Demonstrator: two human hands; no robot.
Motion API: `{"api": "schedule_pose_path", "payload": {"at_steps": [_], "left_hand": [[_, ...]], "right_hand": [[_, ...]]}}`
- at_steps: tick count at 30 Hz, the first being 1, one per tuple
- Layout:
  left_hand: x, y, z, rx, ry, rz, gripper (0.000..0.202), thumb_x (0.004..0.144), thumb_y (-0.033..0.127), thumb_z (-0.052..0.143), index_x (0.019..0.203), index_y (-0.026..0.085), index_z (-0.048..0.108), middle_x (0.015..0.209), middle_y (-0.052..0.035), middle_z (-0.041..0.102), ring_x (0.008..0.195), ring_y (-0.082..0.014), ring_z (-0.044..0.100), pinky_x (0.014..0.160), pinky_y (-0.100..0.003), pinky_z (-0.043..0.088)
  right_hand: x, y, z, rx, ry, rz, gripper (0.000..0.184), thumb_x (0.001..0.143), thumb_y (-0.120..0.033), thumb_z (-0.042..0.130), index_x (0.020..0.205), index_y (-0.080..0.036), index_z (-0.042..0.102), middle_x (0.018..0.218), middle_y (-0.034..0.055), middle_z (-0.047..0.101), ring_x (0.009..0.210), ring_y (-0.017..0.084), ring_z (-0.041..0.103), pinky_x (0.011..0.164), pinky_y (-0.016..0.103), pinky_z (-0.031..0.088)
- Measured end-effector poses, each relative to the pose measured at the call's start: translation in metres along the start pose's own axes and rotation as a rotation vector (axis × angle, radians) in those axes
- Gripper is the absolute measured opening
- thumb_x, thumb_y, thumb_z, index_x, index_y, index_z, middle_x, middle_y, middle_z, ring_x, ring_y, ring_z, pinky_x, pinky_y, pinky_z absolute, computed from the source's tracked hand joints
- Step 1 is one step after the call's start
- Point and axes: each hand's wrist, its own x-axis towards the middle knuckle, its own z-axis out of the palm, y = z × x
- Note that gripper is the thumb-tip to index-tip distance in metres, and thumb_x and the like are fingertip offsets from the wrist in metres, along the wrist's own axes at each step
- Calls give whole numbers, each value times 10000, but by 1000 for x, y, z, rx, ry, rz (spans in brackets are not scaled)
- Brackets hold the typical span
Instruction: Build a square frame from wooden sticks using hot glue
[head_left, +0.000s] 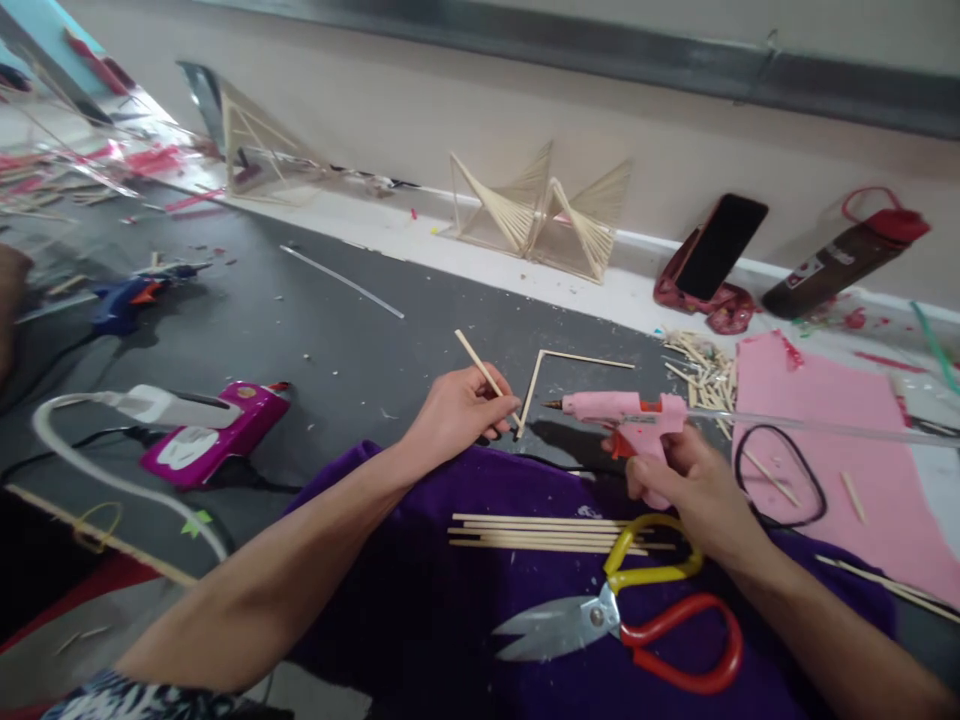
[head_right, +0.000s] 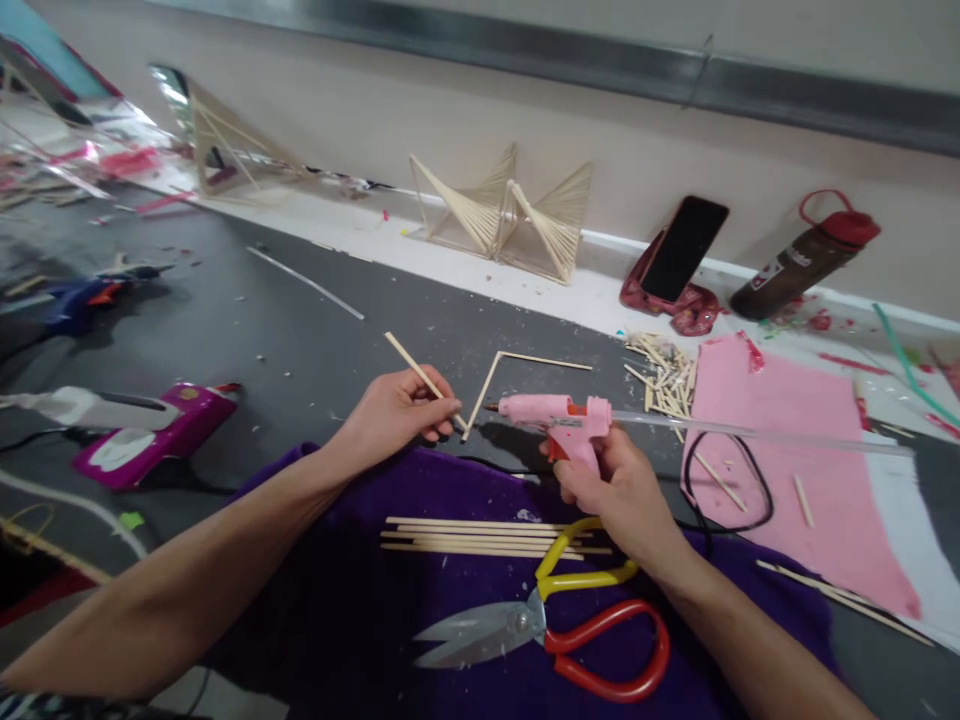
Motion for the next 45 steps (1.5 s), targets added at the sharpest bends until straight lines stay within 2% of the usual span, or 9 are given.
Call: {"api": "schedule_pose_path", "payload": {"at_steps": [4,6,12,19,25,33,38,41,45], "left_hand": [[0,2,-1,19,-4,8,204,723,323,655,778,145,572,586,-20,647,531,-120,629,486,-193,506],[0,2,-1,31,-5,22,210,727,336,653,781,148,577,603,-21,654,551,-124,637,496,-193,507],[1,2,-1,51,1,9,230,724,360,656,789,150,586,598,-17,652,542,-120,625,506,-196,504],[2,0,-3,74,-7,19,261,731,391,654,814,152,594,619,-22,659,556,-126,626,519,-206,513],[3,-1,-3,54,-19,18,275,720,402,664,818,155,593,624,-21,665,563,-130,633,524,-208,516],[1,5,-1,53,-8,11,267,707,383,675,806,151,590,610,-19,658,544,-126,626,513,-201,509],[1,5,-2,56,-11,3,275,703,386,678,816,153,588,622,-26,663,570,-138,640,528,-212,520],[1,6,-1,55,-16,-11,277,700,389,679,813,153,590,621,-30,667,582,-141,646,540,-213,524],[2,7,-1,56,-24,-26,281,696,384,684,816,149,588,612,-33,667,574,-140,644,537,-209,523]], "right_hand": [[7,-7,-8,323,-99,-13,295,775,-247,476,1054,-169,532,953,73,645,626,123,542,572,264,432],[10,-10,-13,408,-133,13,332,738,-213,478,1063,-172,532,1010,83,634,661,127,541,595,268,442],[18,-4,-24,397,-124,-5,497,615,-140,568,1108,-190,548,1098,77,608,728,127,530,651,265,455],[20,-2,-27,412,-112,-8,473,624,-90,558,1087,-188,571,1059,56,622,722,112,544,642,242,443],[19,-2,-55,290,67,-55,385,677,-143,579,1059,-185,558,944,40,652,667,118,561,601,254,446],[22,9,-130,239,307,-130,454,592,-124,672,1026,-213,575,897,3,634,733,121,592,698,268,481],[19,8,-174,186,471,-62,173,721,-175,619,884,-131,584,850,26,619,676,75,580,693,240,430],[15,4,-183,177,499,-55,159,790,-147,515,933,-100,566,849,46,613,708,70,578,739,249,415],[13,1,-181,142,521,-83,202,794,-118,466,972,-89,557,884,64,616,761,80,589,774,249,411]]}}
